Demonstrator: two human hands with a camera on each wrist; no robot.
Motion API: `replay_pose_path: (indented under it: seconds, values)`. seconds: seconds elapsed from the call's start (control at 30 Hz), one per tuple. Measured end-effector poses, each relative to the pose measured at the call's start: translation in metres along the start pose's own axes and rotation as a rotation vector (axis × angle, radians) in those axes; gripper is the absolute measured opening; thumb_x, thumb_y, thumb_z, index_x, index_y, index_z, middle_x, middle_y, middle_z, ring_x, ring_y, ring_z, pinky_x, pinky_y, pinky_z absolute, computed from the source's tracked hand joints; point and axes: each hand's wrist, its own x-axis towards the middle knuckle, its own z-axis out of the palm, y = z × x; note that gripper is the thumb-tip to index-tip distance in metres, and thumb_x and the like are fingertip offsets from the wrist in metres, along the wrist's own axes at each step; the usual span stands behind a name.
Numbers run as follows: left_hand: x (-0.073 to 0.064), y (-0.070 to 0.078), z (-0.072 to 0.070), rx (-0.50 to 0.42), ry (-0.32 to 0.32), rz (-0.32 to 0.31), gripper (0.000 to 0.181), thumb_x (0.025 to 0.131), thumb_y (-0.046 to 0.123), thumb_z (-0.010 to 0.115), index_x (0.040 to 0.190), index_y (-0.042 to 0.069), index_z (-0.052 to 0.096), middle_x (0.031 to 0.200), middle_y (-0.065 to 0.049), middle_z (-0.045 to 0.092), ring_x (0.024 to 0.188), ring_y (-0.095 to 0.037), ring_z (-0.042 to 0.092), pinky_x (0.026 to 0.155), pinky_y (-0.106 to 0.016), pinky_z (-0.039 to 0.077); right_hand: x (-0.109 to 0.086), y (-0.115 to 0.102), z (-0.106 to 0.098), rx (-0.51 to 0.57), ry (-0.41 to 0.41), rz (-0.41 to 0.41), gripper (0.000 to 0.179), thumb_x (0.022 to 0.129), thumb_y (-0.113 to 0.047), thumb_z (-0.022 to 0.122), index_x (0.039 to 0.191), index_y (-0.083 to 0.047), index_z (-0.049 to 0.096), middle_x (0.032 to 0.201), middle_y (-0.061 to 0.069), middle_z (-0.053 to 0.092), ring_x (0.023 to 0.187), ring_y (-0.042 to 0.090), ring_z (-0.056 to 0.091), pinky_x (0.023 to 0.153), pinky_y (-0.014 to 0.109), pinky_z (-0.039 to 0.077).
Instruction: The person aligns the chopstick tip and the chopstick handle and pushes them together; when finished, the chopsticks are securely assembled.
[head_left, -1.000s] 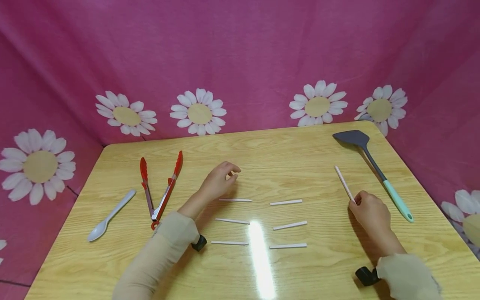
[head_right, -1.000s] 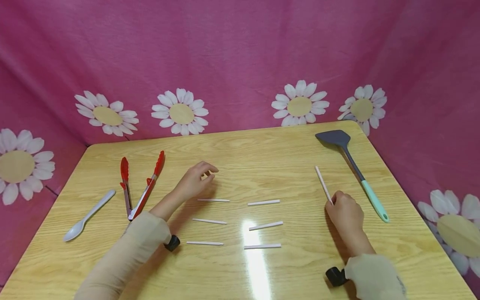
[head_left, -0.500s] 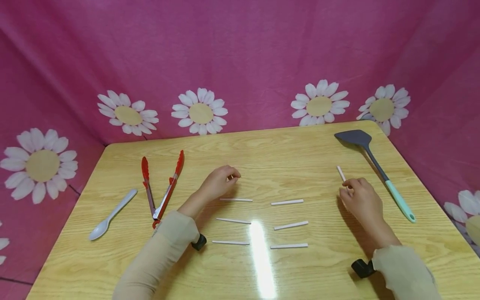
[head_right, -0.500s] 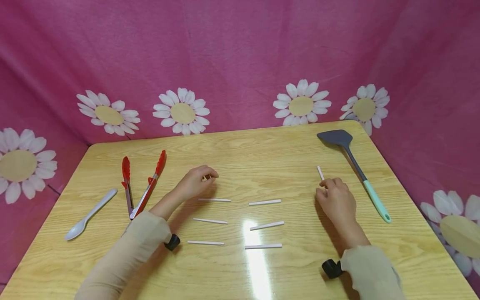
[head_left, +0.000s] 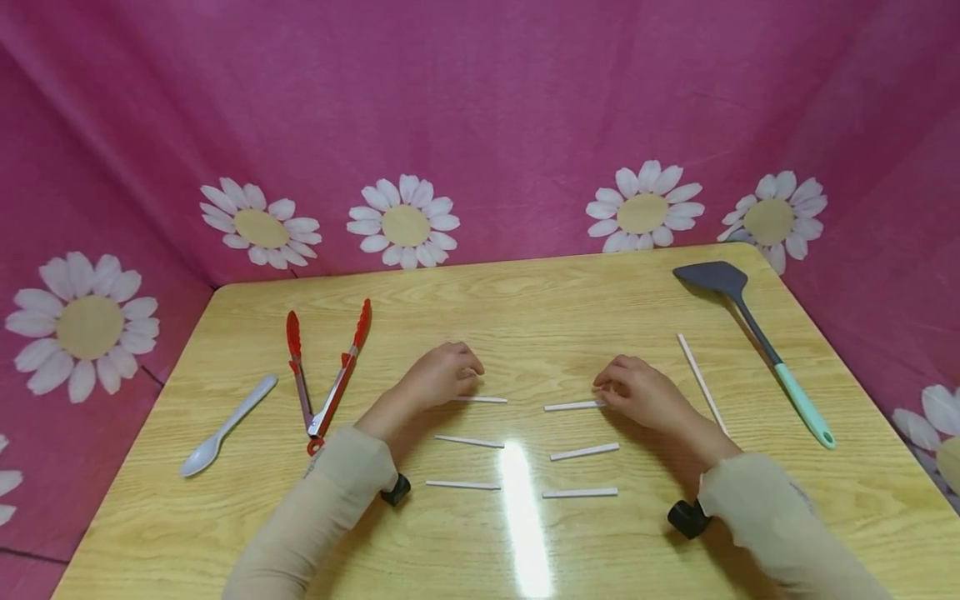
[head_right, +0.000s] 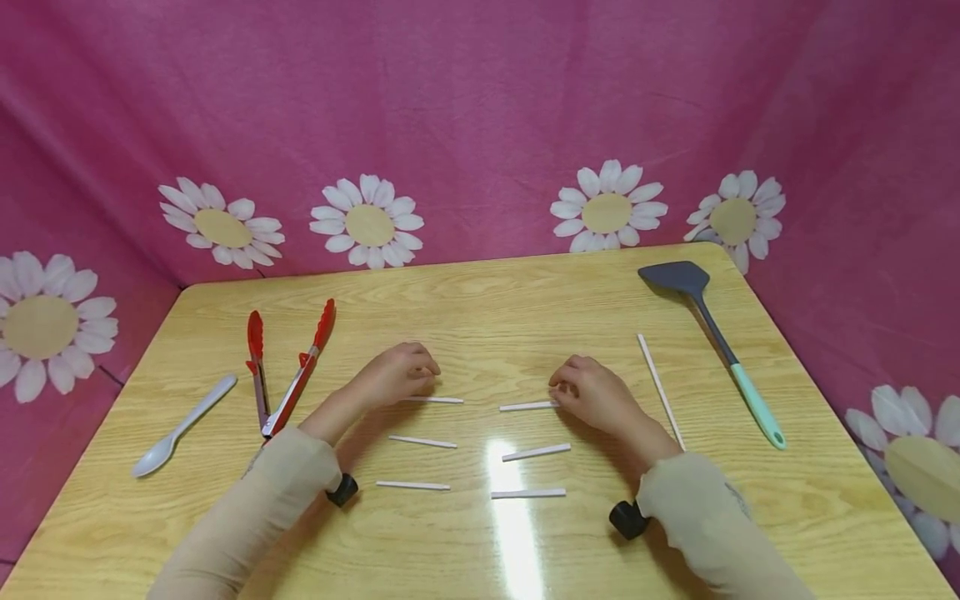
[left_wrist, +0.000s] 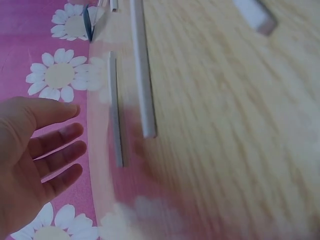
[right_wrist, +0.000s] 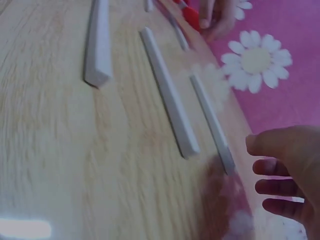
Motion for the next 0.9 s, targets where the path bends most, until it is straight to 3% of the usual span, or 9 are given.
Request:
replay_pose_path:
  seconds: [0.3, 0.47, 0.67, 0.9]
  values:
    - [-0.007, -0.001, 0.007, 0.095, -0.049, 0.057, 0.014, 0.082, 0.019, 0.065, 0.095, 0.014, 0.067, 0.089, 0.002, 0.057, 0.081, -0.014, 0.049, 0.071, -0.03, 0.042, 0.01, -0.008, 0.011, -0.027, -0.052, -0.123, 0.011, 0.074, -0.01, 0.07, 0.083, -0.009, 0.066, 0.079, -0.002, 0.054, 0.071, 0.012, 0.047, 0.063, 0.029, 0.041]
    - [-0.01, -0.003, 0.01, 0.142, -0.042, 0.105, 0.012, 0.08, 0.015, 0.066, 0.092, 0.014, 0.067, 0.083, 0.002, 0.055, 0.077, -0.015, 0.049, 0.069, -0.03, 0.042, 0.01, -0.009, 0.015, -0.041, -0.061, -0.134, 0.011, 0.073, -0.01, 0.072, 0.08, -0.01, 0.064, 0.077, -0.002, 0.053, 0.071, 0.012, 0.046, 0.063, 0.029, 0.04]
    - [-0.01, -0.005, 0.015, 0.171, 0.019, 0.16, 0.006, 0.077, 0.011, 0.067, 0.083, 0.013, 0.066, 0.079, 0.002, 0.056, 0.076, -0.015, 0.052, 0.068, -0.029, 0.044, 0.01, -0.008, 0.019, -0.043, -0.046, -0.126, 0.011, 0.073, -0.008, 0.071, 0.08, -0.011, 0.064, 0.078, -0.002, 0.054, 0.072, 0.013, 0.047, 0.063, 0.03, 0.04]
    - [-0.011, -0.004, 0.018, 0.186, 0.043, 0.176, 0.005, 0.077, 0.01, 0.066, 0.076, 0.012, 0.063, 0.076, 0.002, 0.055, 0.073, -0.016, 0.052, 0.066, -0.031, 0.044, 0.012, -0.01, 0.021, -0.042, -0.051, -0.093, 0.008, 0.075, -0.009, 0.069, 0.078, -0.012, 0.063, 0.078, -0.003, 0.054, 0.073, 0.013, 0.047, 0.063, 0.029, 0.041]
